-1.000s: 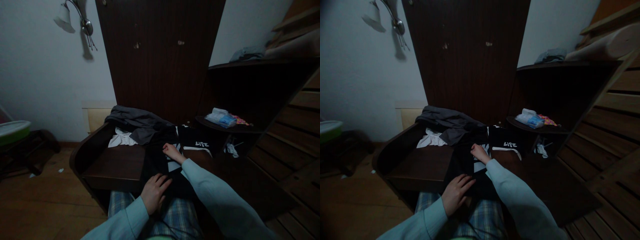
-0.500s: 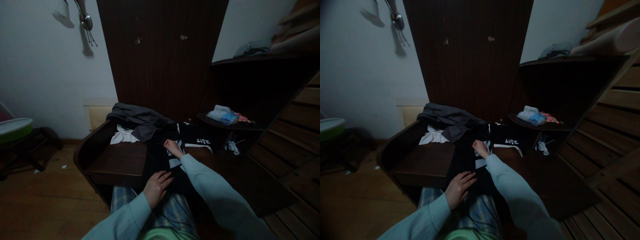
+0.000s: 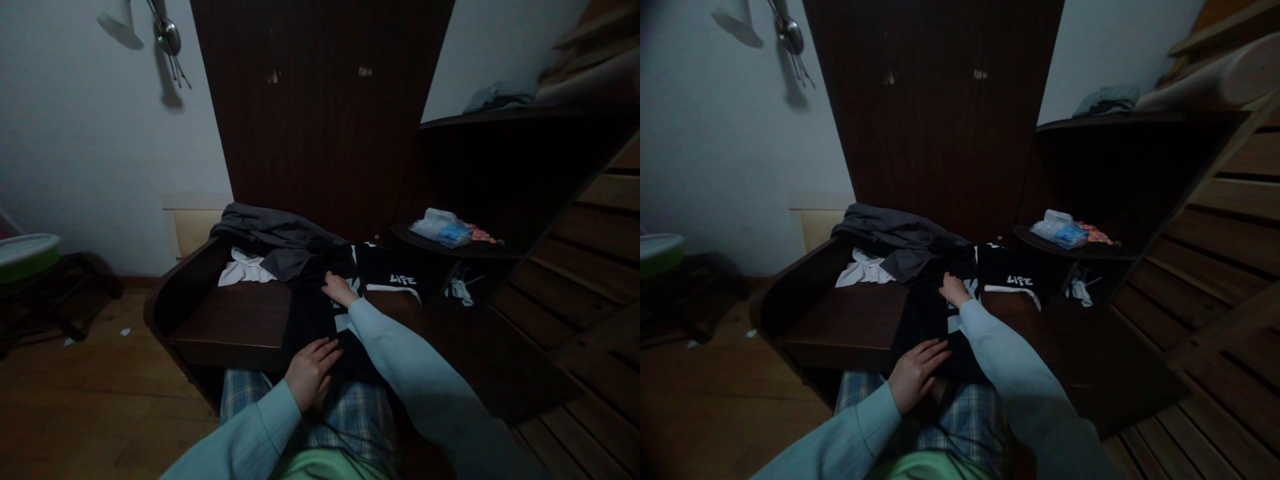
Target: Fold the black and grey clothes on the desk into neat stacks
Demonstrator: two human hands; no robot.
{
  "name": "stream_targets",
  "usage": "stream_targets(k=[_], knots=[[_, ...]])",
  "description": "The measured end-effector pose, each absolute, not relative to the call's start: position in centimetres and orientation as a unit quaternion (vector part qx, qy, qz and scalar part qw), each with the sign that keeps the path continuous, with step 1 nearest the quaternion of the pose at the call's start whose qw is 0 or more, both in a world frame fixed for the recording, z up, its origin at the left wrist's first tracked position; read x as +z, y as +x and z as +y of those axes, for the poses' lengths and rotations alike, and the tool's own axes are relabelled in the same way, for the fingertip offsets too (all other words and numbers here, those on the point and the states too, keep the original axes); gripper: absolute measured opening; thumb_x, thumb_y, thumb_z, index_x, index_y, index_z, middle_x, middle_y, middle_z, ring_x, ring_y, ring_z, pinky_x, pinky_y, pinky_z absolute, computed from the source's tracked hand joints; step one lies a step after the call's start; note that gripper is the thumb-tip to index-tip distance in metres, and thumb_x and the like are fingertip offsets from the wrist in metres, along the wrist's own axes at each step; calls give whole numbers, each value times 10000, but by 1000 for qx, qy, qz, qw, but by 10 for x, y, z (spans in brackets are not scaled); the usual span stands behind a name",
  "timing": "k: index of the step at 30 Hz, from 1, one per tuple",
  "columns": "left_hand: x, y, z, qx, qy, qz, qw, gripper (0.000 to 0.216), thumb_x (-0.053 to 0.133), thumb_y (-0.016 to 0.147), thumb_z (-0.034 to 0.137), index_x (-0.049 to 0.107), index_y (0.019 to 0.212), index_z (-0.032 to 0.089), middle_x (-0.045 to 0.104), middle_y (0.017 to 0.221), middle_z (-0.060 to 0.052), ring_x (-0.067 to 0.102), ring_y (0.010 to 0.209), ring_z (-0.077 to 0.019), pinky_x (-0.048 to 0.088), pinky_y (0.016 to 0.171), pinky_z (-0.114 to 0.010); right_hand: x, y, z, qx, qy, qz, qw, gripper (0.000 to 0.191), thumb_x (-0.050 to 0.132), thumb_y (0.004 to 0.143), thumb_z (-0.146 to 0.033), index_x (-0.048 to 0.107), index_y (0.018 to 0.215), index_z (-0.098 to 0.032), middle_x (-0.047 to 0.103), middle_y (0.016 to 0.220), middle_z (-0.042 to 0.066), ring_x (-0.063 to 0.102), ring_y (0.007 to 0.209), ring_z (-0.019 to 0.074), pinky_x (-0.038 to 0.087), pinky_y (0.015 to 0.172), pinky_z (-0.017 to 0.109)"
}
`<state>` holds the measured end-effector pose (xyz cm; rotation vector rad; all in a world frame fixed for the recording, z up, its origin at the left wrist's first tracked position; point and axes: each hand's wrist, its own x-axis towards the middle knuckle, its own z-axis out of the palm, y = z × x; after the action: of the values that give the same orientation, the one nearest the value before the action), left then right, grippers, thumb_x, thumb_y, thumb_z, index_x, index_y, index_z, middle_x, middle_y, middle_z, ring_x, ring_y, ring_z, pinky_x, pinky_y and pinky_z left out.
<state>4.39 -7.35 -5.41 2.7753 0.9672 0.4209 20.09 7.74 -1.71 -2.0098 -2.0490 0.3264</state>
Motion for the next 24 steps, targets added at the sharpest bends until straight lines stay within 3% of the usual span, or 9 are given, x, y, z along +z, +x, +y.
stream_targets(k=[16, 24], knots=[[-67, 43, -74, 166, 941, 293, 23, 563, 447, 718, 61, 376, 1257, 209, 340, 1361, -42, 308, 1237, -201, 354, 979, -357, -22, 196, 67, 91, -707, -669, 210, 246, 405, 761, -163, 461, 1000, -171, 636, 892, 91, 587, 858, 205, 386, 684, 276], [-66, 43, -75, 164, 943, 290, 26, 536, 406, 744, 59, 379, 1258, 210, 412, 1316, -11, 300, 1240, -201, 369, 967, -375, -24, 191, 66, 57, -701, -688, 182, 258, 388, 787, -157, 459, 1034, -151, 625, 894, 110, 585, 846, 223, 401, 696, 312]])
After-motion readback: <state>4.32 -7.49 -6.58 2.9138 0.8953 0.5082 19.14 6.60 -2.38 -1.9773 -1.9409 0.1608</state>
